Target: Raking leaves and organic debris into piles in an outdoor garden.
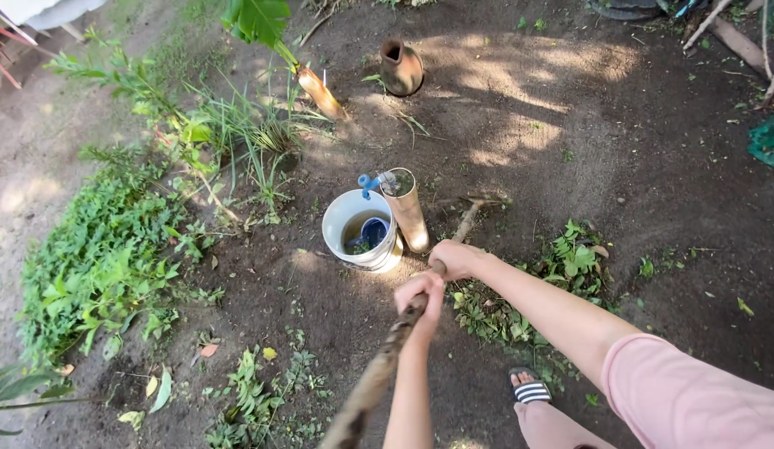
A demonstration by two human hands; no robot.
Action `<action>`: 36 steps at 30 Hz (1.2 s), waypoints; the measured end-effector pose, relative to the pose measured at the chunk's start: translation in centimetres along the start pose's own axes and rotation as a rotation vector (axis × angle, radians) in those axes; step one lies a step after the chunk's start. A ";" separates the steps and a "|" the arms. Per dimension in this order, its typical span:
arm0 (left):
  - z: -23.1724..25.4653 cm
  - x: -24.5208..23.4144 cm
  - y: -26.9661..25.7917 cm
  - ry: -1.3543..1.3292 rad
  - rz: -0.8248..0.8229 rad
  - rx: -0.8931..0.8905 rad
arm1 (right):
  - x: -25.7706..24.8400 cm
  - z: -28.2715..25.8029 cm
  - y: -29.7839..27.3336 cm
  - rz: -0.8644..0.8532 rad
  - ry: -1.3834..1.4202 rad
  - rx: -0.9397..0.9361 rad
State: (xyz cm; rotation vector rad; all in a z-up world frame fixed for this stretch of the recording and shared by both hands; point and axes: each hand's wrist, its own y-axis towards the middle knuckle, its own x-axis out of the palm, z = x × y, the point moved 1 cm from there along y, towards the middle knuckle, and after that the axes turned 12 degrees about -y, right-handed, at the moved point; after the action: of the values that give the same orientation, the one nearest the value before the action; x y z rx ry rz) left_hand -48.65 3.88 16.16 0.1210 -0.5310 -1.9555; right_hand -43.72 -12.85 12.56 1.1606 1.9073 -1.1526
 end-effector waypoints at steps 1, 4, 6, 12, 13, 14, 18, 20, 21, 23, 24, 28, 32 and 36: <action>-3.3 0.6 -0.1 -0.001 0.009 -0.008 | 0.7 1.7 0.6 -0.012 0.000 -0.001; -9.6 2.0 -0.1 0.084 -0.018 -0.094 | 3.8 6.1 3.0 0.251 -0.036 -0.199; -8.9 2.7 -0.5 0.050 0.041 -0.059 | 8.3 8.9 4.9 0.217 -0.001 -0.089; -2.1 0.2 -4.9 0.022 0.121 -0.069 | 13.7 4.9 5.3 0.334 -0.024 -0.255; -0.8 -0.8 -6.3 0.029 0.124 -0.070 | 13.9 2.6 4.3 0.333 -0.020 -0.260; 0.3 -1.6 -7.5 0.042 0.144 -0.099 | 13.8 0.8 3.3 0.266 -0.034 -0.262; 5.0 -6.1 -14.3 -0.085 0.178 -0.091 | 14.1 -8.9 -3.4 0.119 0.087 -0.139; 8.6 -7.8 -16.8 -0.117 0.218 -0.115 | 15.9 -12.5 -4.7 0.112 0.082 -0.196; 10.6 -8.8 -18.3 -0.160 0.245 -0.140 | 17.1 -14.4 -5.6 0.110 0.078 -0.236; 12.4 -11.0 -21.0 -0.170 0.272 -0.104 | 16.9 -18.5 -7.1 0.060 0.059 -0.241; 12.9 -11.9 -22.1 -0.191 0.287 -0.077 | 16.8 -20.1 -7.8 0.012 0.043 -0.227; 18.6 -13.1 -21.0 -0.170 0.247 -0.032 | 14.7 -23.8 -8.6 -0.053 -0.004 -0.234; 21.4 -13.0 -15.7 -0.204 0.050 -0.002 | 9.1 -23.9 -9.3 0.066 -0.010 -0.184; 20.7 -9.3 -9.6 -0.297 -0.107 0.079 | 3.9 -19.2 -9.1 0.213 -0.022 -0.144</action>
State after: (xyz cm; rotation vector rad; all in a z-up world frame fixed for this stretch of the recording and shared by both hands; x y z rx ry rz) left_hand -59.23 21.81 29.32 -0.0953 -0.8107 -2.0701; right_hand -54.80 3.72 20.78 1.2321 1.7696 -0.8959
